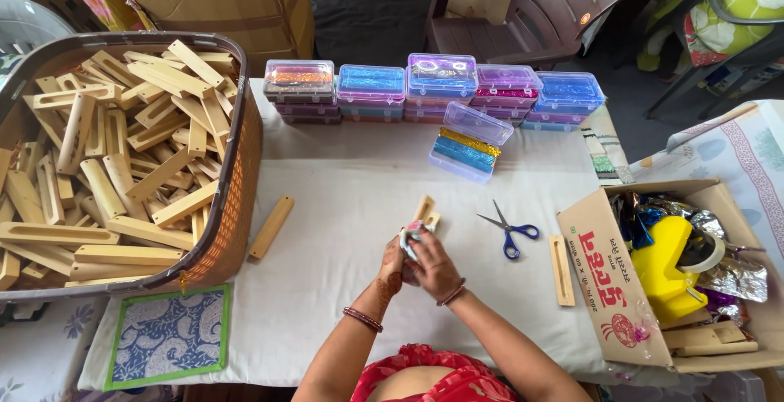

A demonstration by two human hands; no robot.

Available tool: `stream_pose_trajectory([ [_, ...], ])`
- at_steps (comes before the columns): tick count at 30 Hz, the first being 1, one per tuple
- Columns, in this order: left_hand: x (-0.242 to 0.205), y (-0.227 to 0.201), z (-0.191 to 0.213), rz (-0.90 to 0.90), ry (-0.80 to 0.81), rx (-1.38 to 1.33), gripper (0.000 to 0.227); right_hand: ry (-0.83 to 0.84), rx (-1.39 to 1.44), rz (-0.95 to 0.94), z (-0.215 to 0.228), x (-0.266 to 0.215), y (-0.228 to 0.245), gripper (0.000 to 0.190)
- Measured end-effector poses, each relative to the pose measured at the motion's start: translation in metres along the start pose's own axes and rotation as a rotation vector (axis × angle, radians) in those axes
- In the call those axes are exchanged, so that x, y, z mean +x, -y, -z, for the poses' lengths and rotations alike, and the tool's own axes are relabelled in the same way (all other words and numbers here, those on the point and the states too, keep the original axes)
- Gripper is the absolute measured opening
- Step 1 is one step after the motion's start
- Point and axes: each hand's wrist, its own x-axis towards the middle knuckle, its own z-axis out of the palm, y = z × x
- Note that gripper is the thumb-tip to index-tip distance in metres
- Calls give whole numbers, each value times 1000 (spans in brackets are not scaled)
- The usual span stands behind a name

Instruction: Wrapping wooden handles with colorful decorative material and cleaning/finishing them.

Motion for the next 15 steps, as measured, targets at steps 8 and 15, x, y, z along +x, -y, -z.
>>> stream_pose_trajectory([
  [8, -14, -10, -9, -97, 129, 393, 66, -124, -236, -272, 27, 35, -10, 50],
  [15, -4, 5, -14, -339, 75, 330, 56, -302, -96, -449, -15, 7, -41, 39],
])
